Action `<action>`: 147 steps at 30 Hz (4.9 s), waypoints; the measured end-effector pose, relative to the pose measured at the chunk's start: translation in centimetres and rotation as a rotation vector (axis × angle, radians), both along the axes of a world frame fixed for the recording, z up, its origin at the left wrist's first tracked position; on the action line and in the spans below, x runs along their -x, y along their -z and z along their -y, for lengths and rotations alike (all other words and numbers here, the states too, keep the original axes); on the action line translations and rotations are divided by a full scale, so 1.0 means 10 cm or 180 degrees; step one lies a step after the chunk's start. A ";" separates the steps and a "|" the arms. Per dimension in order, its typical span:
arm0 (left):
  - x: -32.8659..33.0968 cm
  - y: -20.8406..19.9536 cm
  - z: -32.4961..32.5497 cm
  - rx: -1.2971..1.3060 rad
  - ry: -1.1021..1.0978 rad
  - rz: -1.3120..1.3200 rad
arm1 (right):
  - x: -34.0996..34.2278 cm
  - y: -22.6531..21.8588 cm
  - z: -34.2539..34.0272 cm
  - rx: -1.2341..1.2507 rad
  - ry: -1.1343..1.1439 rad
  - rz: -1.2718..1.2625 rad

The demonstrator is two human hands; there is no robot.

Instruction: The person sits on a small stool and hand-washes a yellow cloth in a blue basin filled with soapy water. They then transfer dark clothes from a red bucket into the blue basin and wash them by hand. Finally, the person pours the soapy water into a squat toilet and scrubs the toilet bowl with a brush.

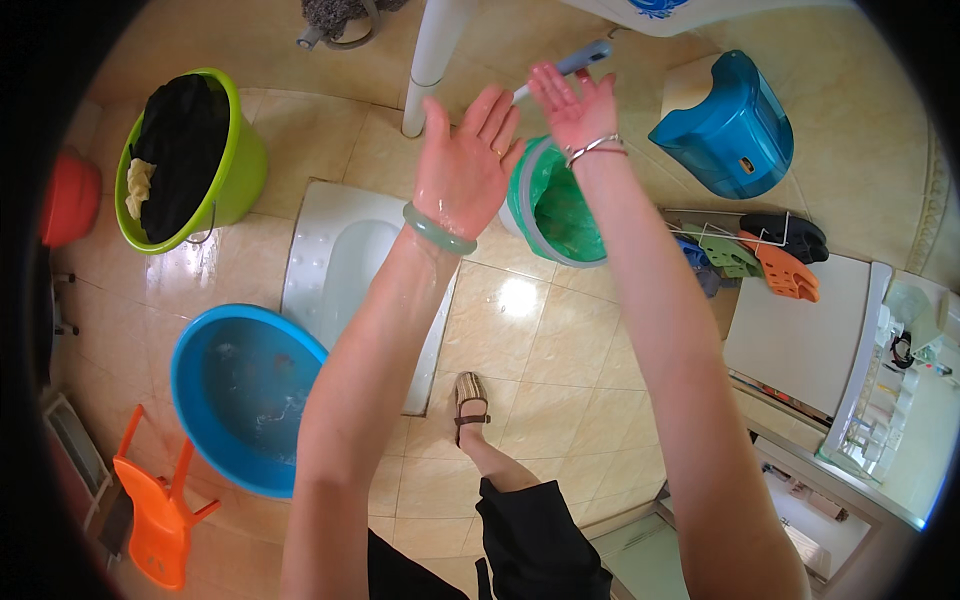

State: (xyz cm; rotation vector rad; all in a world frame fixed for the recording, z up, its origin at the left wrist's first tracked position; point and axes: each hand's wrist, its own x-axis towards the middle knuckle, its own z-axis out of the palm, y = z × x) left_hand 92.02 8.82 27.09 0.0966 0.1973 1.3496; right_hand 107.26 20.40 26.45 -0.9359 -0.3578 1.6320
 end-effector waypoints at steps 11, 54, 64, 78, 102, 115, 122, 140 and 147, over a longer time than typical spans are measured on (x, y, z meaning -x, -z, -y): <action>0.63 0.42 1.60 0.0969 0.0146 -0.0523 | 0.77 0.46 2.16 0.0954 -0.1299 0.0138; 4.34 2.24 3.17 -0.0506 0.1213 -0.9143 | 2.28 2.42 5.42 0.1832 -0.1616 0.3787; 3.40 2.16 2.50 -0.1577 0.0799 -0.9312 | 2.22 2.45 5.40 0.1933 -0.1807 0.3572; 5.23 2.29 5.77 0.4576 0.0533 -0.4702 | 2.17 2.53 5.39 0.1531 -0.1821 0.3757; 3.54 1.20 5.82 0.3202 -0.1029 -0.4395 | 1.86 2.88 5.60 0.1744 -0.1685 0.3384; 3.82 0.92 5.23 0.2643 -0.1673 -0.4388 | 2.21 2.77 5.48 0.1454 -0.1786 0.3699; 3.80 0.77 4.79 0.2255 -0.1601 -0.4480 | 2.40 2.99 5.73 0.1698 -0.1120 0.3592; 3.37 1.31 4.85 0.1737 -0.2555 -0.4216 | 2.54 2.54 5.73 0.1608 -0.1623 0.0930; 3.48 1.45 4.96 0.1917 -0.2842 -0.4044 | 1.71 2.60 5.77 0.0814 -0.2039 0.3279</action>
